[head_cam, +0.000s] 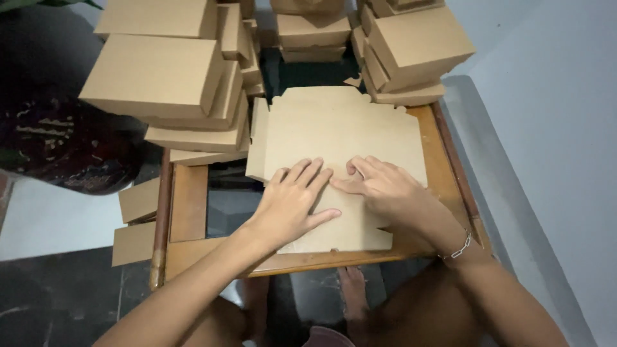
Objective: Assembling a cardboard box by folding a flat template and tucking in tabs.
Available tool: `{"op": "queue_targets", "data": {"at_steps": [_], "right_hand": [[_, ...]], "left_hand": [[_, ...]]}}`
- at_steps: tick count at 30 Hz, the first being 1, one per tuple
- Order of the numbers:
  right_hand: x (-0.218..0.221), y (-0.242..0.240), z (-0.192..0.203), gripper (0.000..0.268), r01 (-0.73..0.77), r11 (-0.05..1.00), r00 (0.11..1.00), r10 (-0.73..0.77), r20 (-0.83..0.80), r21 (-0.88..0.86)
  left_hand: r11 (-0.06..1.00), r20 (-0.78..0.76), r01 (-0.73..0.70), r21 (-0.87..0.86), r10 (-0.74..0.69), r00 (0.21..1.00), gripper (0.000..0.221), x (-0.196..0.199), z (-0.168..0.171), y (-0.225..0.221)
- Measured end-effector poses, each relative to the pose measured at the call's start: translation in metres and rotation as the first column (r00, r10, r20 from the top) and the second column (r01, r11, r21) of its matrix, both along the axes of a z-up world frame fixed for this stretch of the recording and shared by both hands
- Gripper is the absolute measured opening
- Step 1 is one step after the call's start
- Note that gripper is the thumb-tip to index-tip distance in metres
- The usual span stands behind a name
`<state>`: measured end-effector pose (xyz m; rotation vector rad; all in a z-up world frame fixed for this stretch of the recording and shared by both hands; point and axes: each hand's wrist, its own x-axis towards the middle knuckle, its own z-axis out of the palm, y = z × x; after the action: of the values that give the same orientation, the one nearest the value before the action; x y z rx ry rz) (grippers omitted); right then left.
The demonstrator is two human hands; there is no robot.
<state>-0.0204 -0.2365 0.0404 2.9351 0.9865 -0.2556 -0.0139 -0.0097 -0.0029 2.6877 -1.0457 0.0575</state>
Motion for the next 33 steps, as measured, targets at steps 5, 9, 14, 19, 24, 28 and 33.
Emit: {"op": "queue_targets", "data": {"at_steps": [5, 9, 14, 19, 24, 28, 33], "right_hand": [[0.0, 0.013, 0.012, 0.046, -0.012, 1.0, 1.0, 0.012, 0.009, 0.006], [0.009, 0.009, 0.007, 0.046, 0.059, 0.998, 0.995, -0.057, -0.077, 0.025], [0.015, -0.006, 0.004, 0.042, 0.138, 0.982, 0.986, -0.124, -0.116, 0.127], [0.019, -0.015, 0.001, 0.041, 0.219, 0.972, 0.971, -0.208, -0.114, 0.088], [0.009, -0.006, 0.006, 0.042, 0.175, 0.981, 0.982, -0.167, -0.091, 0.087], [-0.015, 0.015, 0.049, 0.044, 0.145, 0.989, 0.988, -0.144, -0.058, 0.018], [-0.004, 0.006, 0.014, 0.042, 0.116, 0.993, 0.988, -0.112, -0.102, 0.031]], "left_hand": [[1.0, -0.004, 0.006, 0.0, -0.006, 1.0, 0.077, -0.001, 0.004, 0.002], [1.0, -0.001, 0.006, 0.003, -0.006, 1.0, 0.076, -0.003, 0.005, 0.002], [1.0, 0.001, -0.002, 0.01, 0.002, 1.0, 0.076, -0.003, 0.004, 0.001], [1.0, -0.019, 0.009, -0.001, -0.009, 1.0, 0.074, -0.003, 0.002, 0.002], [1.0, -0.014, 0.01, -0.003, -0.011, 1.0, 0.071, -0.003, 0.004, 0.004], [1.0, 0.006, 0.009, 0.002, -0.009, 1.0, 0.061, -0.001, 0.004, 0.002], [1.0, 0.035, 0.002, 0.008, -0.002, 0.999, 0.05, 0.001, 0.003, 0.002]]}}
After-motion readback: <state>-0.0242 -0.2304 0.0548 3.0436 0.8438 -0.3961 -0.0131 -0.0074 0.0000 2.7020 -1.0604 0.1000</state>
